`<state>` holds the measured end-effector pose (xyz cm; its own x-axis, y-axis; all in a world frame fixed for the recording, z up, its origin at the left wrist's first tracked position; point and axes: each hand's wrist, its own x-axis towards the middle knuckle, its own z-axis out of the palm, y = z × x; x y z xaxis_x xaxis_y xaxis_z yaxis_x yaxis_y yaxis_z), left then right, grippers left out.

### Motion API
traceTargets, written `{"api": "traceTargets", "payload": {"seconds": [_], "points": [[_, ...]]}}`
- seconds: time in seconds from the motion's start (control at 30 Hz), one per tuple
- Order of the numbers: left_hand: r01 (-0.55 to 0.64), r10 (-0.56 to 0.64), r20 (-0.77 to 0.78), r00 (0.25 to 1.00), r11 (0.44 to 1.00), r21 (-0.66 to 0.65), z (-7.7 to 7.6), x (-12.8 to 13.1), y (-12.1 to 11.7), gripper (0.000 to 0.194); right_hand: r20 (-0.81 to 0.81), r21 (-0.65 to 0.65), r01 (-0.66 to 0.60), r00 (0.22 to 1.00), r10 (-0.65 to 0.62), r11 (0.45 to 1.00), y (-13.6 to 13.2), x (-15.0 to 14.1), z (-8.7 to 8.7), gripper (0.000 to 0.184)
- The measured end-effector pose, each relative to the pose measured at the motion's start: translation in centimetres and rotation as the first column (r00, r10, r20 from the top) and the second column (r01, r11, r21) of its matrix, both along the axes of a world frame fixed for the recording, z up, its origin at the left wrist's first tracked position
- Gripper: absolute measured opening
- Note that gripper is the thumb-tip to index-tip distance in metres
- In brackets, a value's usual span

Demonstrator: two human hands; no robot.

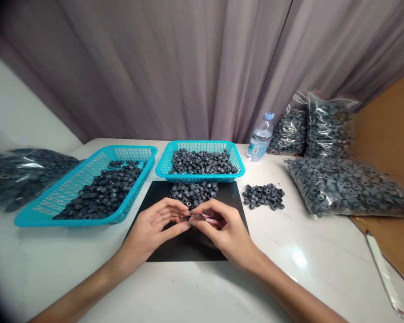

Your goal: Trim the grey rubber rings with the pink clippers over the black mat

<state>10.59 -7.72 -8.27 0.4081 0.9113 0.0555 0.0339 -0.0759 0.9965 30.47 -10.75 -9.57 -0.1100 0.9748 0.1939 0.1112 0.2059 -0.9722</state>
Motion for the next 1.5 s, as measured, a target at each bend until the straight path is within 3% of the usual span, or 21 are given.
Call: {"api": "traceTargets", "payload": {"seconds": [0.23,0.57,0.9,1.3,1.5], "points": [[-0.031,0.03,0.053,0.998,0.999,0.024,0.64,0.07,-0.15,0.022,0.033,0.053,-0.062,0.998,0.06,0.997,0.01,0.34,0.26,0.025],[-0.038,0.037,0.054,0.998,0.999,0.023,0.54,0.1,-0.41,0.023,0.014,0.052,-0.053,0.999,0.052,0.997,0.04,0.41,0.1,0.023],[-0.036,0.046,-0.075,0.996,0.991,0.127,0.44,-0.15,-0.14,0.02,0.121,0.141,0.009,0.992,-0.026,0.99,0.22,0.62,-0.23,0.017],[-0.013,0.111,-0.282,0.953,0.945,0.328,0.64,-0.13,-0.35,0.01,0.076,0.033,-0.051,0.996,0.049,0.998,0.02,0.31,-0.51,0.024],[-0.04,0.134,-0.244,0.96,0.934,0.355,0.53,-0.21,-0.41,0.009,-0.051,-0.024,-0.035,0.998,0.033,0.999,0.19,0.22,-0.16,0.028]]}}
